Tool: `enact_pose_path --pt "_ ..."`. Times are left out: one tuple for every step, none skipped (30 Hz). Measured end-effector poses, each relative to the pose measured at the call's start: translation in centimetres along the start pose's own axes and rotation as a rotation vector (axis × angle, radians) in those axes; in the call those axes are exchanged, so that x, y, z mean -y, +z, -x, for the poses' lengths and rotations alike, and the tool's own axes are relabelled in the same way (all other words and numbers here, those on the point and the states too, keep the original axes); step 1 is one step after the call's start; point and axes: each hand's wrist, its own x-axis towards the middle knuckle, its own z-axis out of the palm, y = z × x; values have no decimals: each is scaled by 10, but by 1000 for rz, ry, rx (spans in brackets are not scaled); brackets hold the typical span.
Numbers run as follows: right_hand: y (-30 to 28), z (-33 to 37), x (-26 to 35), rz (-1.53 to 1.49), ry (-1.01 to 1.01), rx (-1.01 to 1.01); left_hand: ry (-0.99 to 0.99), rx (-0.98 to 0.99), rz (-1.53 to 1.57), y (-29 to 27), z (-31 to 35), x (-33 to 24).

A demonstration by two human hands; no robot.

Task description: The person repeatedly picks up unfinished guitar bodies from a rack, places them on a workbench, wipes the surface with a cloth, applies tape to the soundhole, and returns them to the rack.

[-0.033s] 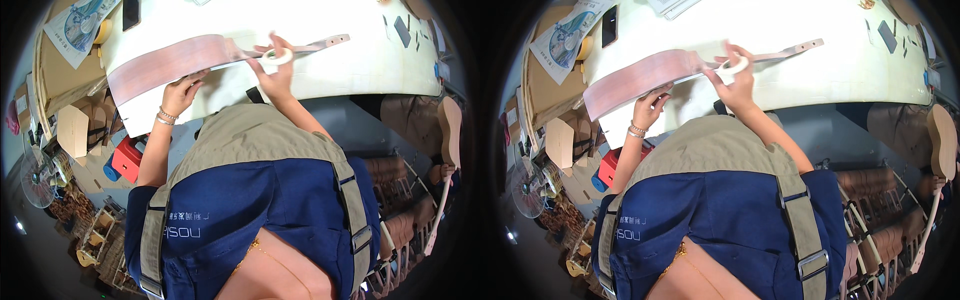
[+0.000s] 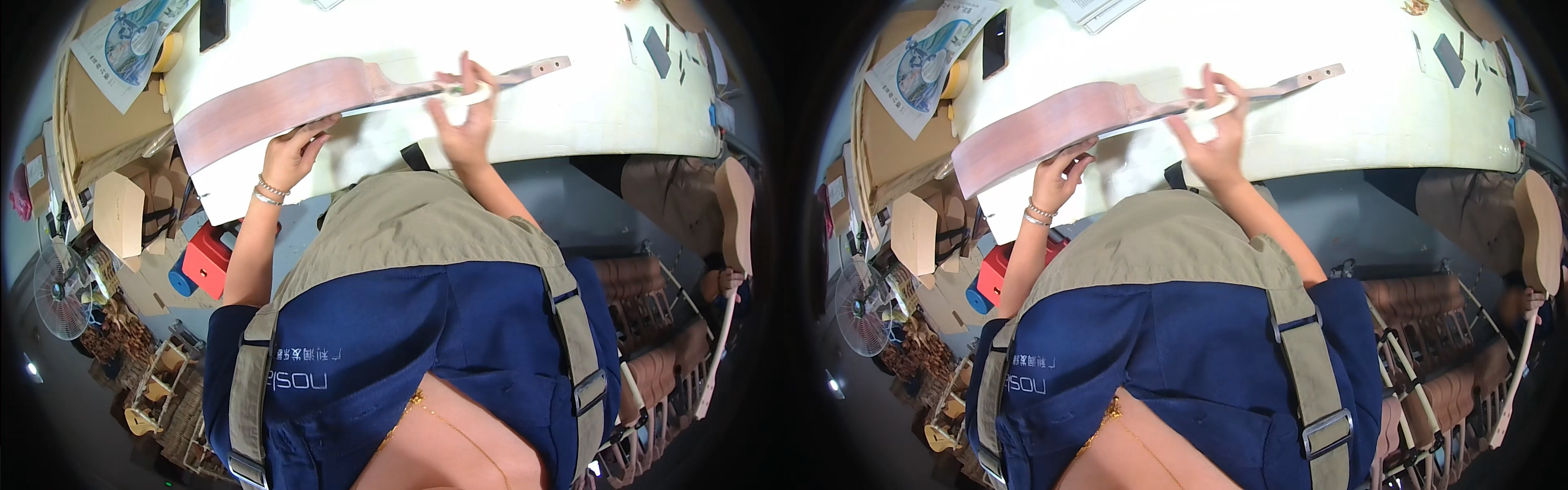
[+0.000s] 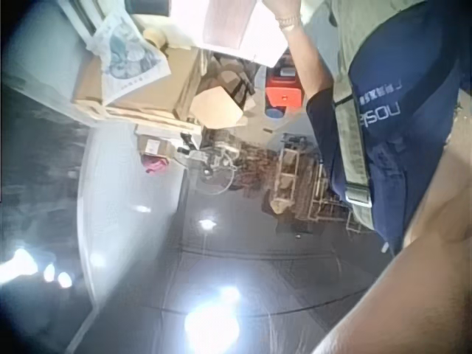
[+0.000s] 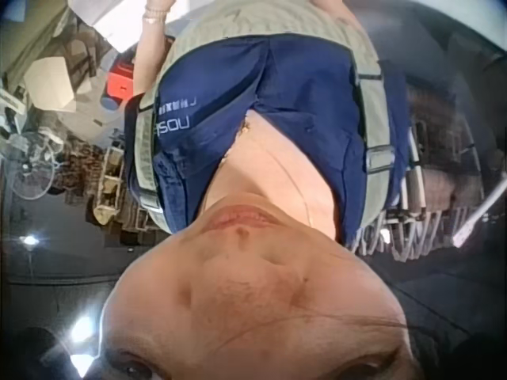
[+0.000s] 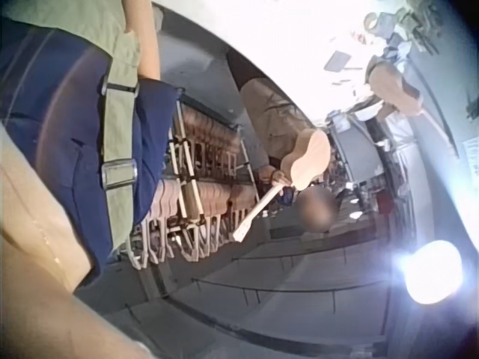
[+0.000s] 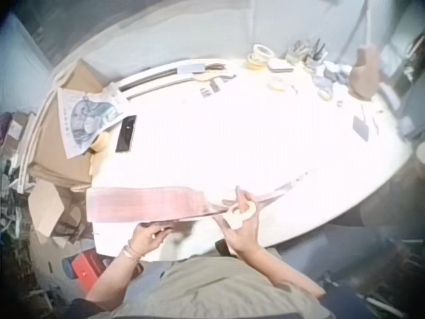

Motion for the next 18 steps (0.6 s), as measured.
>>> enact_pose_path --pt "-23 -1 -16 -65 -73 6 -7 -9 2 -1 2 -1" --pt "-45 -4 -15 -81 101 -74 -7 -9 8 -1 3 0" --pt "-66 -12 -20 -54 228 -157 -12 -11 13 -1 6 0" --pt "-88 -24 -26 5 315 -203 30 -18 -4 -1 6 2" --pt "-111 -32 -45 -22 388 -224 -5 -9 18 -1 6 1" --pt "-133 -34 -76 -26 393 -238 -34 2 41 -1 7 -1" --pt "-143 -39 -88 20 389 -222 -64 12 65 0 7 -1" --pt "-149 -42 -102 10 370 -183 -27 -11 42 1 8 1" --pt "-153 -41 -114 0 350 -144 -50 -4 14 2 9 1" --pt "-153 -43 -115 6 348 -131 -75 2 -17 2 10 -1" --pt "-151 -44 -116 13 346 -119 -101 7 -47 2 11 -2" --pt "-149 -45 -116 19 343 -107 -75 -38 -53 6 12 -1" --pt "-148 -46 -114 44 360 -100 -68 -52 -69 8 12 -3" --pt "-147 -45 -110 69 377 -93 -61 -66 -85 10 11 -6" --pt "-147 -45 -108 93 394 -87 -53 -80 -101 13 10 -9" --pt "-147 -45 -109 87 397 -87 -74 -36 -124 14 7 -13" --pt "-148 -44 -111 81 401 -88 -95 9 -147 15 4 -18" --pt "-148 -43 -112 74 405 -89 -115 54 -170 17 1 -22"
